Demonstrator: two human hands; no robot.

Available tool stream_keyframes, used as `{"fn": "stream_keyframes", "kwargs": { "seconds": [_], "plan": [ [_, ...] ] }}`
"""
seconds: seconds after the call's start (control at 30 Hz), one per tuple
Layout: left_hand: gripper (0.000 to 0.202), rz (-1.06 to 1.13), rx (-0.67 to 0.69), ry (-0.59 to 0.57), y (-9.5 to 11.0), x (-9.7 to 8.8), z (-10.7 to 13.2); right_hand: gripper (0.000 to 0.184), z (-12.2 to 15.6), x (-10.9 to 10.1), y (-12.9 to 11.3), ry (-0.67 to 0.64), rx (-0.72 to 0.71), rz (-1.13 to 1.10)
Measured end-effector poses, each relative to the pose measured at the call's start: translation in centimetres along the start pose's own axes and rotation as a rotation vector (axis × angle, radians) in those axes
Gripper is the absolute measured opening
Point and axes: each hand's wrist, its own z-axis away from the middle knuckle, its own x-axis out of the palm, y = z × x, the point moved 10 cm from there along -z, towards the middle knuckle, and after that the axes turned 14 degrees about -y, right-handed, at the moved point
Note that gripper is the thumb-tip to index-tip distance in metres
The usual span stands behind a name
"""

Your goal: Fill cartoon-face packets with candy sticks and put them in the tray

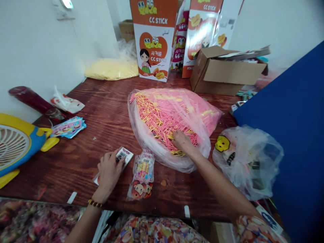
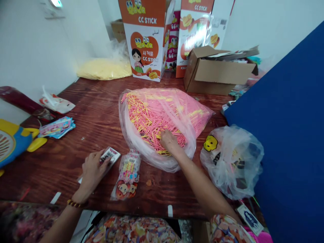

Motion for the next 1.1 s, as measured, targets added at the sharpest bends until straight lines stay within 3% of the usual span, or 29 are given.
{"fn": "stream_keyframes", "kwargs": {
  "seconds": [0.07,0.2,0.43,0.7,0.9,1.1],
  "plan": [
    [0.05,-0.089,-0.07,-0.053,-0.8,-0.1,-1.0,0.03,-0.2,0.2,0.3,0.012,0.011,0.005],
    [0.052,-0.115,-0.073,-0.135,-1.2,0.9,-2.2,0.032,-0.8,0.9,1.1,0.024,-0.007,-0.002],
    [0.043,0.034,-0.046,-0.108,-1.2,0.6,-3.0,0.03,-1.7,1.5,2.5,-0.011,-0.01,-0.036],
    [0.029,0.023,-0.037,-0.196,-1.4,0.3,-4.8,0.029,-1.8,1.9,1.0,-0.018,-0.052,-0.026],
    [0.027,0.219,-0.012,-0.242,-2.9,0.8,-5.9,0.031,-2.4,2.1,1.4,-0.007,-0.086,-0.144],
    [0.039,0.615,0.066,-0.176,-4.0,-1.1,-5.5,0.022,-2.9,1.8,3.6,0.043,-0.084,-0.437]
  ]
}}
